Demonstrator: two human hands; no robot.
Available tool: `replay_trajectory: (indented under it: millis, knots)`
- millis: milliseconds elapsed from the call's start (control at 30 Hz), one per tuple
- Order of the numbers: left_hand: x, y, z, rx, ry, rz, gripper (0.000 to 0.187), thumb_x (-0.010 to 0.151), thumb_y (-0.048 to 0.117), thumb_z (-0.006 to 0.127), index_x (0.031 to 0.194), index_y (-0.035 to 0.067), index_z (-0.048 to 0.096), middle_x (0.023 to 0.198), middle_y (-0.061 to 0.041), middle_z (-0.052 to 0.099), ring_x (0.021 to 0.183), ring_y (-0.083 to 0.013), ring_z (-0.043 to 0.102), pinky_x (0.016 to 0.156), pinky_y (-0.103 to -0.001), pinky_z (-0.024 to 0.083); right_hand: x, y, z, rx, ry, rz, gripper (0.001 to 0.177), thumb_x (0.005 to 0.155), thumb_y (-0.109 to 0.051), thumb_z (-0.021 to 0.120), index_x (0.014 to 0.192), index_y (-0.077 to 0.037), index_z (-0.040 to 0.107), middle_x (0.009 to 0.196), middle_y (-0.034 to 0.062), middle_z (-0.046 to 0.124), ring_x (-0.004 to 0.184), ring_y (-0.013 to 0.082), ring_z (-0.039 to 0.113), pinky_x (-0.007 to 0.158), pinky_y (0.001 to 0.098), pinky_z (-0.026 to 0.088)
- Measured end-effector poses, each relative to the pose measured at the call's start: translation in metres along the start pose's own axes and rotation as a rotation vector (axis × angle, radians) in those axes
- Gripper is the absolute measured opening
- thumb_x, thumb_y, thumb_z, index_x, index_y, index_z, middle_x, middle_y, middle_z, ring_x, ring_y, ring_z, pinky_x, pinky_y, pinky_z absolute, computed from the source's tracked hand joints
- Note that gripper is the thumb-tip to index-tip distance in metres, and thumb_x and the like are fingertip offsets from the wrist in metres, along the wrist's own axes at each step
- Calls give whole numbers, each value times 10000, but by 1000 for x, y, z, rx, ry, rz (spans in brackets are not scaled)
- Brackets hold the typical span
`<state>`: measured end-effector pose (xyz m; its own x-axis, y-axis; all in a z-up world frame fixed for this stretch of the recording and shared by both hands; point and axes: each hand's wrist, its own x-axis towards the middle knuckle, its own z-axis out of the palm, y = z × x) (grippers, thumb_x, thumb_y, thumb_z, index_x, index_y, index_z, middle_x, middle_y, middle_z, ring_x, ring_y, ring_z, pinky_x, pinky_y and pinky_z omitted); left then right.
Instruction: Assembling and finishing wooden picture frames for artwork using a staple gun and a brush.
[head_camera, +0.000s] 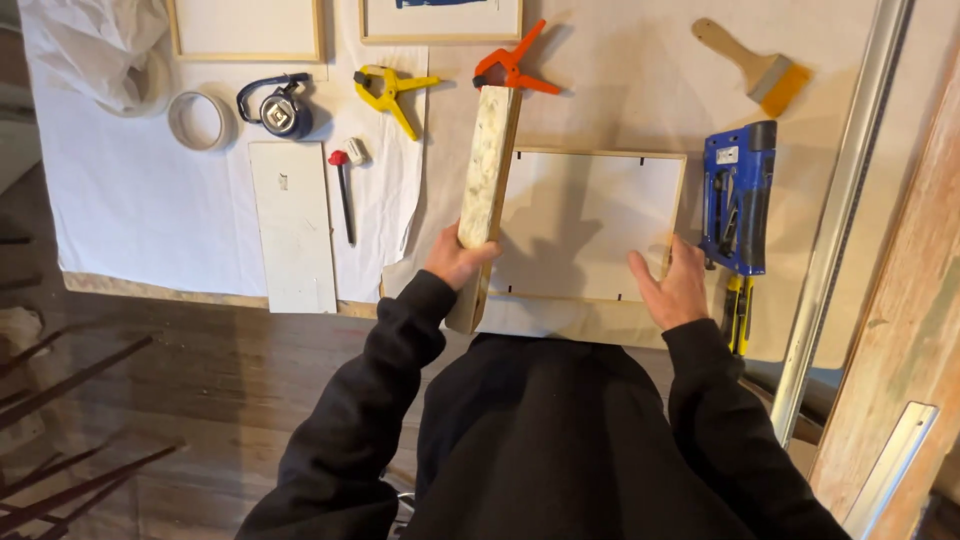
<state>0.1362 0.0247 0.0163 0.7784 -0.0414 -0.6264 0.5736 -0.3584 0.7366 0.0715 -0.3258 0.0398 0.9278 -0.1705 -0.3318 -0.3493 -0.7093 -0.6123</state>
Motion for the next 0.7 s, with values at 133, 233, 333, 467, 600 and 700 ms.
replay_trajectory:
  millis: [133, 233, 333, 467, 600, 700]
  knots:
    - [9, -5, 5, 13, -9, -51, 554, 668, 405, 946, 1055, 56, 758, 942, -181, 779, 993, -339, 775, 857, -487, 556, 7, 40, 11, -25, -40, 43, 891, 955, -669, 765, 1448, 45, 562, 1315, 250, 558, 1322, 429, 562, 1161, 497, 439]
    - [13, -19, -1, -32, 11, -75, 543, 672, 414, 948, 1033, 50, 769, 932, -184, 782, 974, -335, 776, 849, -479, 572, -1, 32, -2, -97, -13, -30, 879, 927, -634, 798, 1416, 65, 587, 1269, 308, 602, 1282, 477, 582, 1135, 543, 464]
    - [-1, -17, -22, -80, 83, -61, 512, 669, 363, 953, 1010, 31, 764, 897, -161, 762, 929, -281, 739, 837, -444, 562, -12, -33, -56, -362, -8, -117, 860, 937, -660, 745, 1499, -18, 638, 1273, 222, 702, 1212, 402, 694, 1022, 541, 556]
    - [-23, -34, -35, -2, 257, 181, 622, 724, 314, 873, 1226, -9, 697, 995, -120, 817, 855, -248, 790, 784, -350, 640, 18, -87, -105, -332, 334, -292, 732, 961, -129, 876, 1522, 147, 495, 1386, 354, 573, 1235, 502, 573, 1022, 596, 492]
    - [-15, -65, -12, 284, 521, 311, 523, 886, 520, 771, 1005, 36, 616, 800, -146, 654, 661, -356, 610, 646, -452, 520, 76, -38, -106, -247, 129, 49, 660, 1009, -238, 863, 1479, 50, 501, 1218, 243, 717, 939, 400, 733, 848, 569, 591]
    - [-19, -51, -3, 302, 575, 368, 394, 938, 328, 747, 1135, 17, 606, 996, -143, 604, 850, -360, 628, 768, -432, 529, 93, 29, -89, -221, 227, -118, 245, 1030, -176, 852, 1097, 17, 716, 930, 133, 731, 712, 287, 652, 724, 401, 554]
